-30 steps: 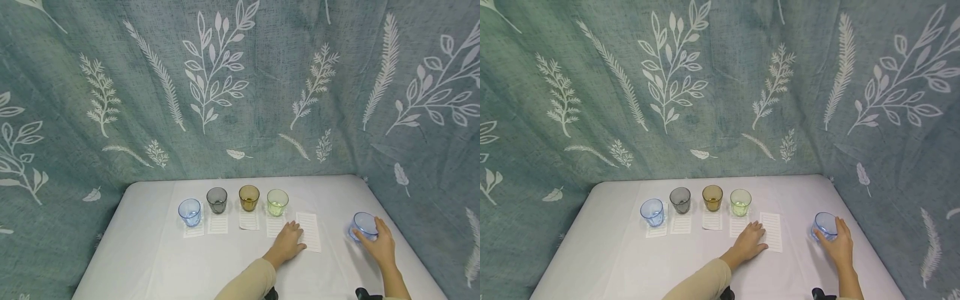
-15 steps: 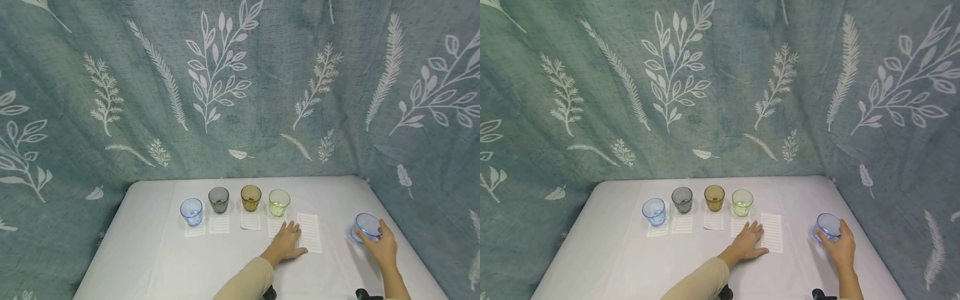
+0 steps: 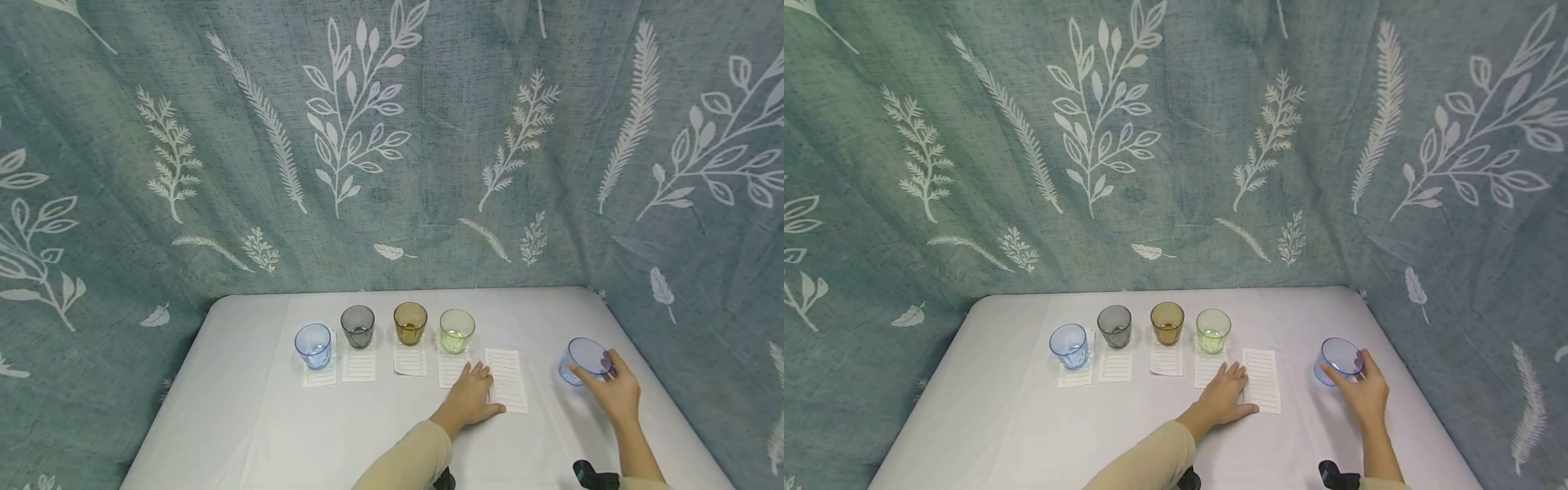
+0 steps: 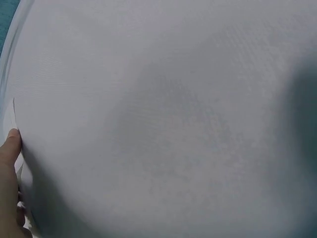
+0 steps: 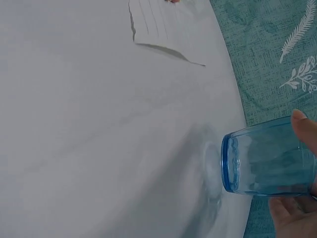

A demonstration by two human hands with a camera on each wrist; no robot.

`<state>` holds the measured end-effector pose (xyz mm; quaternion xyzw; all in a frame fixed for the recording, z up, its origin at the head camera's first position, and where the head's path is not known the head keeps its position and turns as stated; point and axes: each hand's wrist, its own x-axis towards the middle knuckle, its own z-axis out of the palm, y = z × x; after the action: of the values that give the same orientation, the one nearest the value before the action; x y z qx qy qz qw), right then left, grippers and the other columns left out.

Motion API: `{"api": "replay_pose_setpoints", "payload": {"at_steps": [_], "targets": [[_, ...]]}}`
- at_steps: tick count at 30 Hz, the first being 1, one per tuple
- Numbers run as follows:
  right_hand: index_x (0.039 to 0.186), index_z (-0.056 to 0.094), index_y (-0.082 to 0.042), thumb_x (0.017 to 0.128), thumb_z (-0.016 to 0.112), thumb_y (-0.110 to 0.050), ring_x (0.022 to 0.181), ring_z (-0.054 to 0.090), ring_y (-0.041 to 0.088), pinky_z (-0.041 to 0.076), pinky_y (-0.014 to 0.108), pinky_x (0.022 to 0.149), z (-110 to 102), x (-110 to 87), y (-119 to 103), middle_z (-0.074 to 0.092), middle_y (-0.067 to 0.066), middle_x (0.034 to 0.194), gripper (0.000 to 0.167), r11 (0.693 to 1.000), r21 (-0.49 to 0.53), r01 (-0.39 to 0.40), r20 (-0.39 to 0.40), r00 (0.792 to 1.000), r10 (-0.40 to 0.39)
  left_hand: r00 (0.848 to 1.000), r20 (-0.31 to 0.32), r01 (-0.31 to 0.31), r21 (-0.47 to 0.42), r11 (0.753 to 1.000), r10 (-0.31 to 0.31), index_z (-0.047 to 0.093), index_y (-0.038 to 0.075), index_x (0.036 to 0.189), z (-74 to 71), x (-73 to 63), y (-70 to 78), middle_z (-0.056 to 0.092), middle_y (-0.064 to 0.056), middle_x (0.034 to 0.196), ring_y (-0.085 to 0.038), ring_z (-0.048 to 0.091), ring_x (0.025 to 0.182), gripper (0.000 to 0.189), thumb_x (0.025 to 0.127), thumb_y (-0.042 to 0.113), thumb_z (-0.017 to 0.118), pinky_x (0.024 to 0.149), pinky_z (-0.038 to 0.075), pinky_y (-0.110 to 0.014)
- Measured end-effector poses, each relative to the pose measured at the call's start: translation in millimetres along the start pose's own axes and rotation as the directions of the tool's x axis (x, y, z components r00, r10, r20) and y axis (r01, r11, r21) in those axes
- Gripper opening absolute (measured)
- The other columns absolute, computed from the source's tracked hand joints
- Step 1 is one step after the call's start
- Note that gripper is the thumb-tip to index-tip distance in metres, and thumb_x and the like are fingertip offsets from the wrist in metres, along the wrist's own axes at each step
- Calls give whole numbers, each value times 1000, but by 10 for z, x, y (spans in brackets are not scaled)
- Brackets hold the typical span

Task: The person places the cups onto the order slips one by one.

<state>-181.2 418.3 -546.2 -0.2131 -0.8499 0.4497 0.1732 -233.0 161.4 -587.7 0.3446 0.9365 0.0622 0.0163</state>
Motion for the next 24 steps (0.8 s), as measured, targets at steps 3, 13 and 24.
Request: {"api": "replay_pose_setpoints", "payload": {"at_steps": [3,13,24], "targets": [[148,21,1,78,77,-34,130,36,45,36,33,104,158,179,237,32,26,146,96,999,-11,45,-5,999,-45,1000,7,0,-3,1000,0,57,12,128,-1,5,-2,47,1,141,-14,35,136,68,84,64,54,114,24,-30],[149,22,-6,72,80,-41,133,34,41,36,28,104,649,515,582,32,21,148,102,984,11,178,9,984,-178,1000,1,-13,16,1000,13,58,16,128,11,23,-7,49,1,139,-14,38,134,65,83,63,55,113,27,-27],[142,23,12,77,79,-16,132,31,47,33,39,103,644,38,-507,29,34,144,91,982,112,150,181,969,-169,999,50,-17,58,998,14,58,17,128,-55,31,11,47,2,141,-14,36,135,64,84,63,54,112,27,-27]]}}
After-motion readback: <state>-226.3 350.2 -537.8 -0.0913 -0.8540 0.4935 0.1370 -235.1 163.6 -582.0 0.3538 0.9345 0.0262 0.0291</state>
